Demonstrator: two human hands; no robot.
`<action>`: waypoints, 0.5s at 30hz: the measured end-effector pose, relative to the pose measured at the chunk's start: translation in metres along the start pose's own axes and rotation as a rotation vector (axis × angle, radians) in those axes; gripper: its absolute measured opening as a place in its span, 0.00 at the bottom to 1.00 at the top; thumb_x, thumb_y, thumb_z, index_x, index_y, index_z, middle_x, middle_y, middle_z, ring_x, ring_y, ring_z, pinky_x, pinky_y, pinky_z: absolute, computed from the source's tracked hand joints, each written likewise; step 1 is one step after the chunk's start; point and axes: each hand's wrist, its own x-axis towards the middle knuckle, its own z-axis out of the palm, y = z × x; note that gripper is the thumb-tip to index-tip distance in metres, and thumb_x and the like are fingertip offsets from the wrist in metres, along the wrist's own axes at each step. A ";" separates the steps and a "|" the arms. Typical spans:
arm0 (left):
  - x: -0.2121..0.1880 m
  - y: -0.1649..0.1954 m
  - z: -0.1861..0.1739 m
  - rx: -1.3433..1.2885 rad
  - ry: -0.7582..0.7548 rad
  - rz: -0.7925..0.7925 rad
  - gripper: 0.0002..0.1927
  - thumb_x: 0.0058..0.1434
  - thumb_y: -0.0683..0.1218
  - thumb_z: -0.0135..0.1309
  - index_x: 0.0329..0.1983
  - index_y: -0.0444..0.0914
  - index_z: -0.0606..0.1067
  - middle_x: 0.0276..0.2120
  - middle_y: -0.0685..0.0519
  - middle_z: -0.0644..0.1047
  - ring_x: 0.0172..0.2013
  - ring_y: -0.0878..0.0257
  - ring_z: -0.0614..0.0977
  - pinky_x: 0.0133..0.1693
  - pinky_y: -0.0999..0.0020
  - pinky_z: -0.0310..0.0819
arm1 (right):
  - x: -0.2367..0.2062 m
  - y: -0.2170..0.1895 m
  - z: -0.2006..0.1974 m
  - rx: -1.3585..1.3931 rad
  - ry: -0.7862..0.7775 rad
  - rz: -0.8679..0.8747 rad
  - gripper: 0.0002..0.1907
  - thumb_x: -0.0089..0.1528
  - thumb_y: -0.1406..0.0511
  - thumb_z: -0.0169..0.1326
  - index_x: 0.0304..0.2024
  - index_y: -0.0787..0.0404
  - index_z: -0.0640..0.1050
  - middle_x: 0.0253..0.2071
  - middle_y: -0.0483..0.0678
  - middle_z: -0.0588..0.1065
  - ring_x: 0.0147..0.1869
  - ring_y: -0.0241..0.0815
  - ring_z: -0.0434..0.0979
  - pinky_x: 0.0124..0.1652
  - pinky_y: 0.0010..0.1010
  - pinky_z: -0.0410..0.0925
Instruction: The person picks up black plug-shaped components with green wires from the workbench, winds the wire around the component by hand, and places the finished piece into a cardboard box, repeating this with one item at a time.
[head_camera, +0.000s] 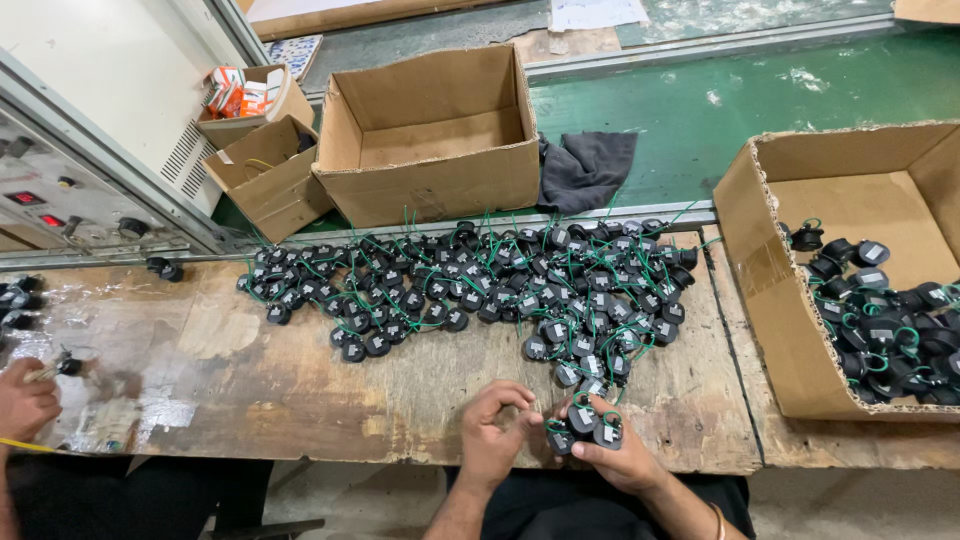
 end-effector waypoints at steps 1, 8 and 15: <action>0.003 -0.003 -0.007 0.046 0.044 0.006 0.12 0.62 0.47 0.69 0.38 0.36 0.77 0.43 0.51 0.81 0.45 0.58 0.83 0.50 0.65 0.77 | 0.001 -0.004 0.004 0.008 0.012 -0.007 0.29 0.56 0.68 0.68 0.55 0.68 0.69 0.52 0.55 0.70 0.52 0.49 0.76 0.47 0.45 0.75; 0.021 -0.017 -0.017 0.068 0.338 -0.246 0.08 0.62 0.43 0.61 0.40 0.34 0.78 0.50 0.48 0.76 0.45 0.60 0.80 0.44 0.66 0.77 | 0.004 -0.018 0.020 0.066 0.006 -0.028 0.27 0.55 0.68 0.66 0.54 0.66 0.69 0.51 0.54 0.72 0.52 0.49 0.78 0.46 0.43 0.75; 0.026 0.004 -0.014 0.370 0.268 -0.181 0.11 0.58 0.43 0.63 0.43 0.36 0.79 0.54 0.51 0.77 0.53 0.57 0.78 0.51 0.64 0.78 | 0.003 -0.017 0.019 0.067 0.018 -0.038 0.27 0.55 0.68 0.66 0.53 0.67 0.69 0.50 0.54 0.72 0.52 0.48 0.78 0.47 0.44 0.75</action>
